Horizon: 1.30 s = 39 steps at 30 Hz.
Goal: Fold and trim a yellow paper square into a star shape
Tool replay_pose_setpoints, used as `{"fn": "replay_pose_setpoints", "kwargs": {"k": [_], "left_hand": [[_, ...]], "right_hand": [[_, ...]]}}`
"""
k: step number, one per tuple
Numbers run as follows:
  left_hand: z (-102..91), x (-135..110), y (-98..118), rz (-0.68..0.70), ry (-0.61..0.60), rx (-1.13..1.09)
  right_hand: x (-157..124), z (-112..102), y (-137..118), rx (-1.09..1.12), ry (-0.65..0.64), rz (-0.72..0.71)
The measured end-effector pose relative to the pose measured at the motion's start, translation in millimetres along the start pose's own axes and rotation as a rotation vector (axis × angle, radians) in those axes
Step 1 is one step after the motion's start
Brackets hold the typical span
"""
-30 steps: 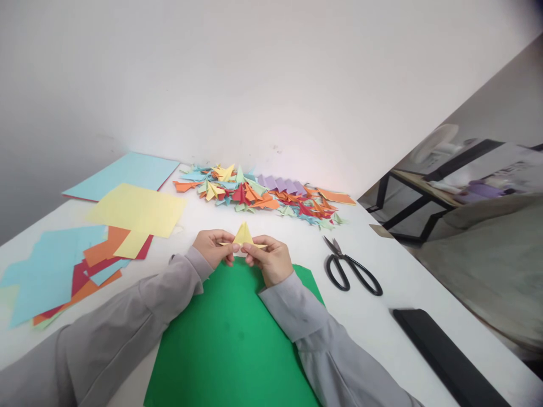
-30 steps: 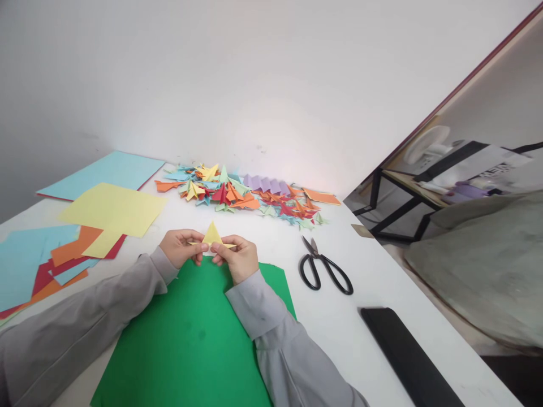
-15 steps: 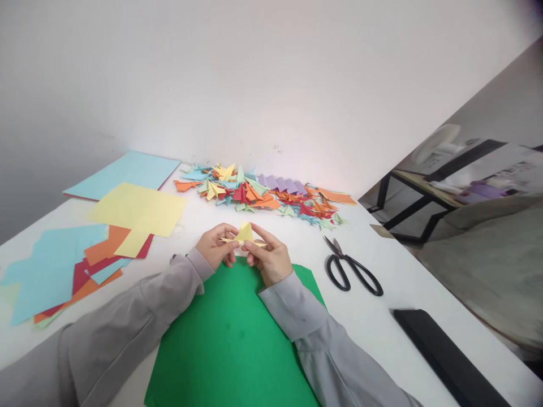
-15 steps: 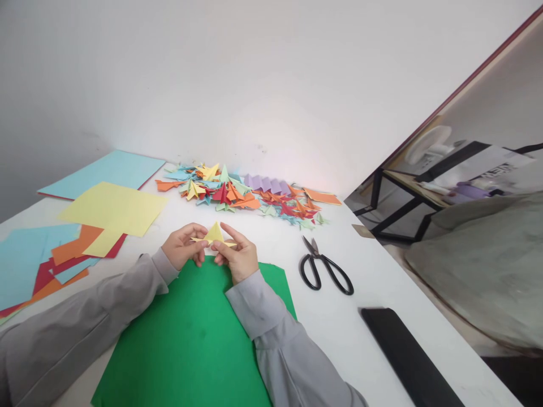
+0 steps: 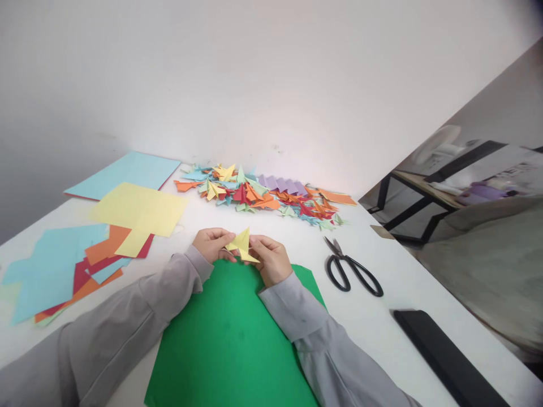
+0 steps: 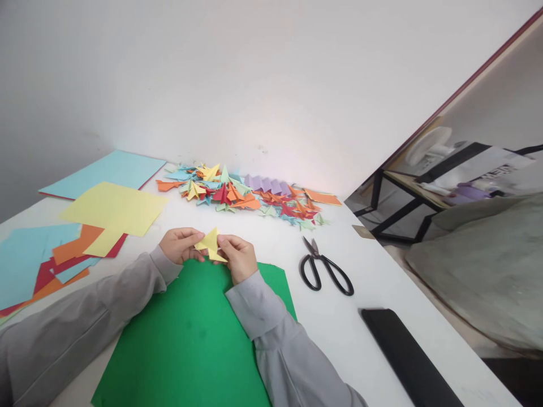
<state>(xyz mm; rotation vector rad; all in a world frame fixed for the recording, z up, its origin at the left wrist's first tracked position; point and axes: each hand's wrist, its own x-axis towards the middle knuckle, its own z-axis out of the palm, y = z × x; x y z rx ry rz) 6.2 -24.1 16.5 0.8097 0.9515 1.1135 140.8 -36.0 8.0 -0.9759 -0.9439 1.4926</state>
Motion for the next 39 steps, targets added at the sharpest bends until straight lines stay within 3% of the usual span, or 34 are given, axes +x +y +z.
{"fn": "replay_pose_setpoints", "kwargs": {"k": [8, 16, 25, 34, 39], "left_hand": [[-2.5, 1, -2, 0.005, -0.003, -0.076], [-7.5, 3, -7, 0.159, 0.042, 0.02], [-6.9, 4, -8, 0.116, 0.068, 0.025], [-9.6, 1, -6, 0.138, 0.032, 0.181], [-6.2, 0, -4, 0.103, 0.003, 0.072]], "right_hand": [[1, -2, 3, -0.046, 0.006, -0.024], [3, -3, 5, -0.014, -0.008, -0.098], [-2, 0, 1, -0.239, -0.01, -0.066], [-2, 0, 1, -0.209, 0.027, -0.069], [-3, -2, 2, -0.168, 0.003, -0.089]]}}
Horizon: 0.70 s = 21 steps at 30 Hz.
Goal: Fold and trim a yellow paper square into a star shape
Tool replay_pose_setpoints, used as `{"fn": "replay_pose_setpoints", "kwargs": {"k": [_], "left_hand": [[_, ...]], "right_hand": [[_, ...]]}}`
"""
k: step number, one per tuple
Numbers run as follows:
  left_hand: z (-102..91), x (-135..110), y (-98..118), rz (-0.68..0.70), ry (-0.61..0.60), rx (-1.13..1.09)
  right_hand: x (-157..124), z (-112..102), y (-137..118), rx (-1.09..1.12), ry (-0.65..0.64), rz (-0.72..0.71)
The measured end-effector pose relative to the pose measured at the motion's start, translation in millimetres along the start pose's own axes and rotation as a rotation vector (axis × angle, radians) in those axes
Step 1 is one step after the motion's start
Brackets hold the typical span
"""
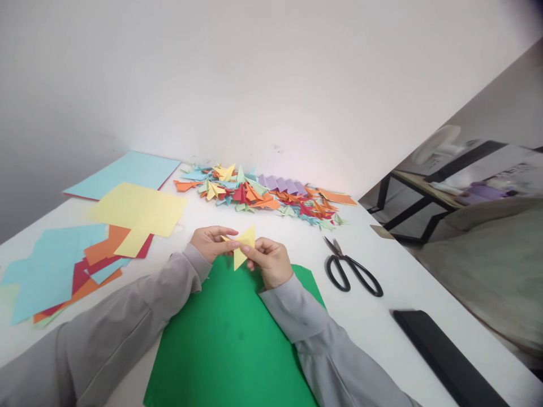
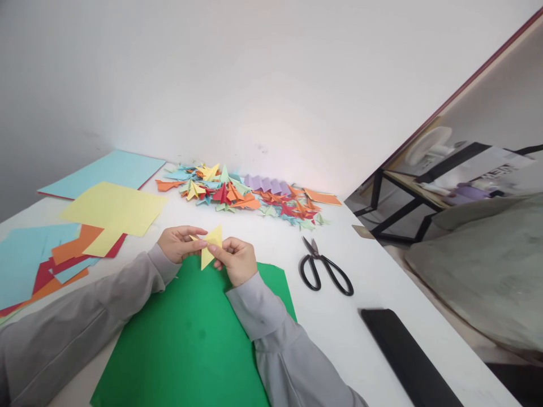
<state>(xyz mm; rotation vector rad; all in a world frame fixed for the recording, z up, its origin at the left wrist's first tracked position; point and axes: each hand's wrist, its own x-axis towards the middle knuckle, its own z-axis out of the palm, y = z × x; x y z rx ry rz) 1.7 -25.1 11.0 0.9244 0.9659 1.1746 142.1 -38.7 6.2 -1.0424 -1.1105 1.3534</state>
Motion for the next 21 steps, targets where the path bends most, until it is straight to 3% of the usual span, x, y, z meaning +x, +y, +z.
{"fn": "replay_pose_setpoints", "kwargs": {"k": [8, 17, 21], "left_hand": [[2.6, -0.1, 8.3, -0.131, 0.054, -0.141], [5.4, -0.1, 8.7, -0.061, 0.068, -0.199], [6.4, -1.0, 3.9, 0.022, 0.044, -0.08]], "right_hand": [[2.5, 1.4, 0.3, 0.123, -0.016, 0.099], [3.3, 1.2, 1.7, 0.134, 0.037, 0.074], [2.9, 1.6, 1.4, 0.129, 0.042, 0.066]]}}
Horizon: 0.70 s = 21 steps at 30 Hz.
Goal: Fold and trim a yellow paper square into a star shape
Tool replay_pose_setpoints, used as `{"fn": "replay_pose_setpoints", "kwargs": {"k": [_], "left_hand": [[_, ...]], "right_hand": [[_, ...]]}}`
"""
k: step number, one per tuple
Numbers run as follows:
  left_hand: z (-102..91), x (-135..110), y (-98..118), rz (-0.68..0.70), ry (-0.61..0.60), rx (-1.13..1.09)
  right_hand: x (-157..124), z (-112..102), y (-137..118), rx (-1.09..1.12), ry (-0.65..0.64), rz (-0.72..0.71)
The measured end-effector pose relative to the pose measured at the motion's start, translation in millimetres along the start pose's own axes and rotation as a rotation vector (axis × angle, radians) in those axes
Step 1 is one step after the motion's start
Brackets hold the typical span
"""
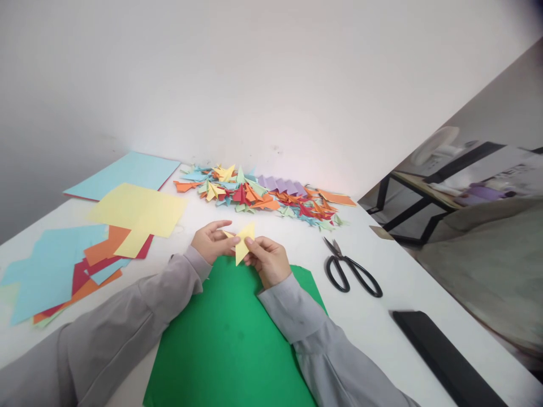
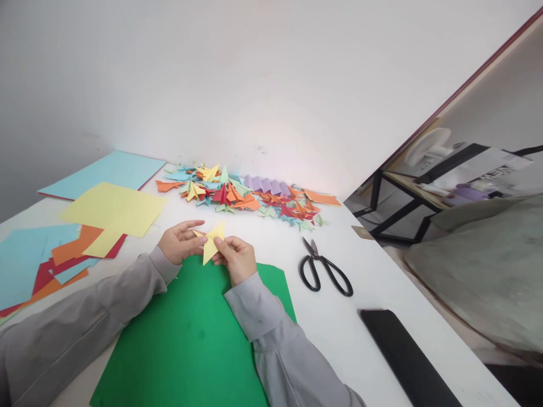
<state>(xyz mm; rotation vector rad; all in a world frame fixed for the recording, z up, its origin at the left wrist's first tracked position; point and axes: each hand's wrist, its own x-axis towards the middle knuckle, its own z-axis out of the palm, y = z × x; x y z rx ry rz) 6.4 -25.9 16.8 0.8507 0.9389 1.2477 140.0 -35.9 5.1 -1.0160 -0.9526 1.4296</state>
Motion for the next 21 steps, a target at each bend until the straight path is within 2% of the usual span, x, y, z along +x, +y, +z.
{"fn": "replay_pose_setpoints", "kwargs": {"k": [4, 9, 14, 18, 21], "left_hand": [[-3.7, 1, -6, 0.084, -0.013, 0.089], [-10.8, 8, -9, 0.044, 0.049, 0.013], [-11.6, 11, -8, 0.052, 0.099, -0.05], [-10.8, 10, -7, 0.042, 0.119, -0.082], [-11.1, 10, -6, 0.042, 0.125, -0.089]], "right_hand": [[-1, 2, -3, 0.039, -0.043, 0.051], [0, 2, -7, 0.167, -0.023, 0.105], [1, 0, -5, 0.164, -0.027, 0.057], [1, -1, -3, 0.088, 0.019, -0.017], [2, -1, -2, 0.059, 0.025, -0.016]]}}
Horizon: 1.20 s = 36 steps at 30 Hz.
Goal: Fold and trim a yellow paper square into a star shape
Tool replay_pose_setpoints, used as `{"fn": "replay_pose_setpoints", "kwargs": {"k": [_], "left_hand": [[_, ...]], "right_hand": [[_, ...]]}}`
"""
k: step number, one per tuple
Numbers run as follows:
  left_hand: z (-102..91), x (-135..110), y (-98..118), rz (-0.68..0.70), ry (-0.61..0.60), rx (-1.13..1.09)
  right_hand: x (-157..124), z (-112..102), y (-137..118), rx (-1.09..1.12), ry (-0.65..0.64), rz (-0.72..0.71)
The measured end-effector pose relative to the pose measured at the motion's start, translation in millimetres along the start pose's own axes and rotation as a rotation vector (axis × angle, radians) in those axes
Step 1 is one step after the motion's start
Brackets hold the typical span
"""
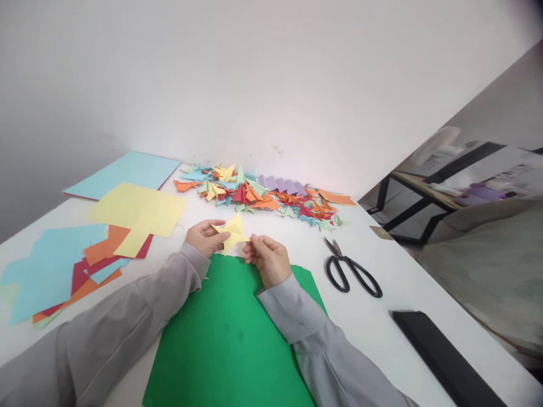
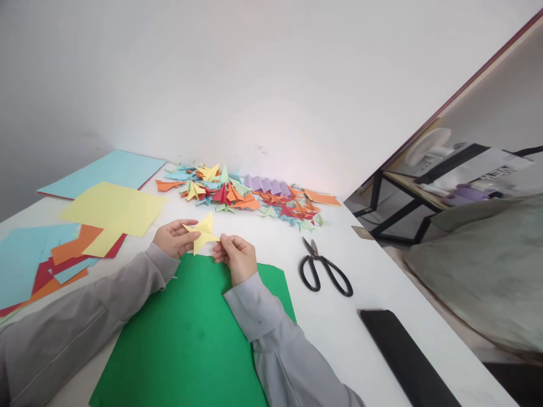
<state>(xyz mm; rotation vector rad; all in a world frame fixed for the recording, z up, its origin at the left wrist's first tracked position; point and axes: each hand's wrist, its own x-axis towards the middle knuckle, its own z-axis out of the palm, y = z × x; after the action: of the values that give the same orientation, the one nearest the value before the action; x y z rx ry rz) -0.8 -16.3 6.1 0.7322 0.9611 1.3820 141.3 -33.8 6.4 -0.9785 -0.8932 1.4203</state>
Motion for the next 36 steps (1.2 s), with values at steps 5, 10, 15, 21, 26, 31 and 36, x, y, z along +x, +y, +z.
{"fn": "replay_pose_setpoints", "kwargs": {"k": [5, 10, 15, 21, 26, 31, 36], "left_hand": [[3.6, -3, 2, -0.014, 0.016, -0.001], [9.9, -11, 7, -0.06, -0.007, 0.107], [10.5, -13, 8, -0.06, -0.034, 0.156], [12.3, -14, 9, -0.049, 0.046, 0.174], [12.1, -14, 8, -0.059, 0.05, 0.166], [10.6, -14, 10, -0.086, -0.096, 0.217], [10.0, -15, 11, -0.094, -0.107, 0.211]], "right_hand": [[0, 0, 1, -0.03, -0.007, 0.037], [0, 0, 2, -0.105, -0.035, 0.014], [0, 0, 2, -0.144, -0.031, 0.025], [-1, 2, 2, -0.165, -0.043, 0.011], [-1, 2, 2, -0.169, -0.051, 0.004], [-3, 2, 2, -0.195, -0.09, -0.019], [-5, 4, 1, -0.217, -0.108, -0.026]]}}
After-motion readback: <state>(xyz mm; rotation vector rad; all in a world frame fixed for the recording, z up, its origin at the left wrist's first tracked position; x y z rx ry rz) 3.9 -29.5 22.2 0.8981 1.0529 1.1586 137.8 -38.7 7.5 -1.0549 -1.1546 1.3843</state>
